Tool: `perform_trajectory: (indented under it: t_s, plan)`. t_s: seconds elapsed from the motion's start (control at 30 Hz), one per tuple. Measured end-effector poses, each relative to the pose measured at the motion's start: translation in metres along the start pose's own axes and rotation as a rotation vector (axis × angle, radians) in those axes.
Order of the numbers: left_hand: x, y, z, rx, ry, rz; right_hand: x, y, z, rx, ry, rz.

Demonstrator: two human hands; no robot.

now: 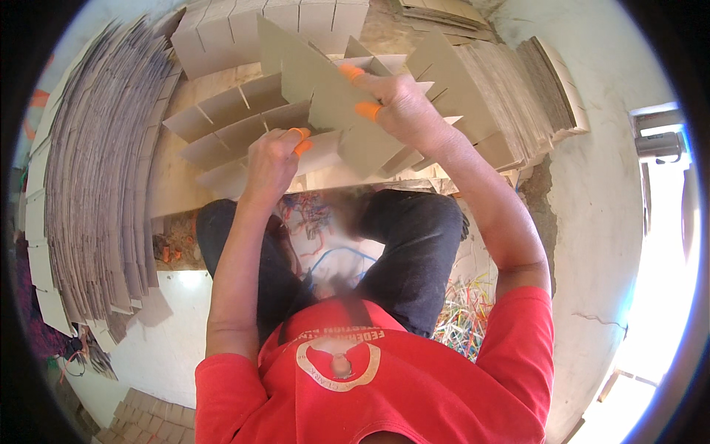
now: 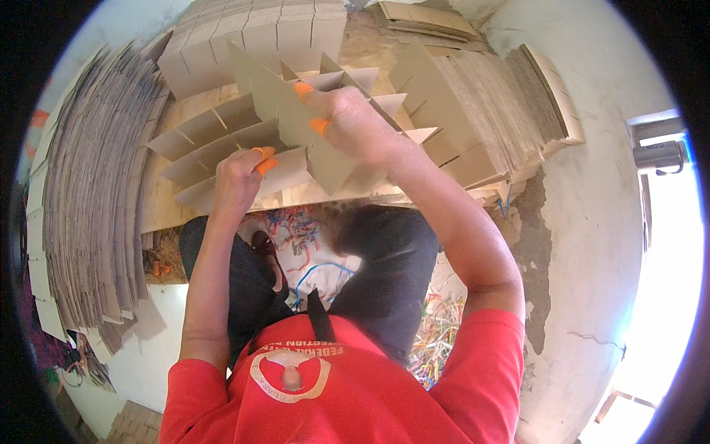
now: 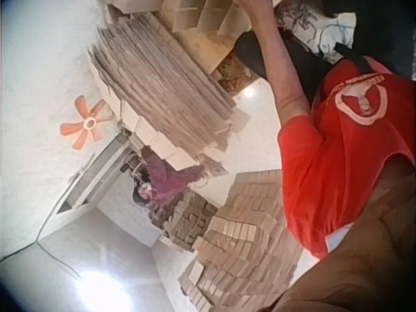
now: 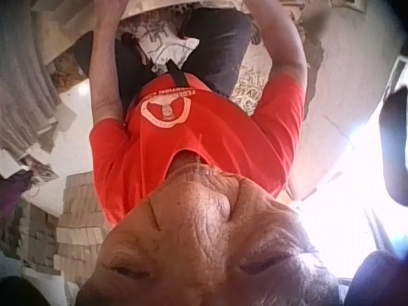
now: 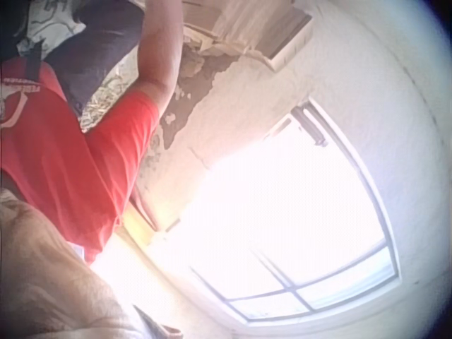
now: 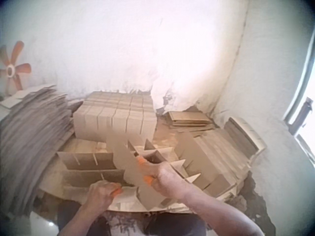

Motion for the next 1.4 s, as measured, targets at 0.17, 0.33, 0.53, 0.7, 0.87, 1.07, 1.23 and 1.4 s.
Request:
perform_trajectory:
  t_s: [0.17,0.33,0.53,0.7,0.87,1.07,1.23,1.4]
  plan:
    - [0.002,-0.003,0.000,0.010,0.021,0.011,0.004,-0.029,-0.003,0.238,-0.043,-0.321]
    - [0.004,-0.005,0.003,0.007,0.045,-0.023,0.008,-0.024,0.005,0.319,0.065,-0.484]
    - [0.003,-0.017,0.005,0.016,-0.012,-0.034,-0.009,-0.055,-0.013,0.495,-0.146,-0.317]
    - [-0.003,-0.015,0.008,0.030,0.006,-0.028,-0.023,-0.062,-0.043,0.559,-0.113,-0.495]
    - [-0.027,0.016,0.013,-0.117,-0.093,0.017,-0.077,0.074,-0.065,-0.410,-0.020,-0.781]
    - [-0.018,0.046,0.004,-0.114,-0.064,0.129,-0.196,0.153,-0.141,-0.220,-0.429,-1.234]
    - [-0.014,0.054,-0.001,-0.091,-0.066,0.182,-0.209,0.155,-0.120,-0.219,-0.579,-1.067]
    - [-0.013,0.056,0.000,-0.090,-0.085,0.182,-0.241,0.171,-0.122,-0.282,-0.566,-1.133]
Point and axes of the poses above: each hand's wrist, its own z-axis towards the middle knuckle, its own y-axis out of the back of the hand, x = y × z, the point moved 8 cm from there along z, towards the middle knuckle, and after that the axes turned 14 degrees about -x, right-handed, at the moved point
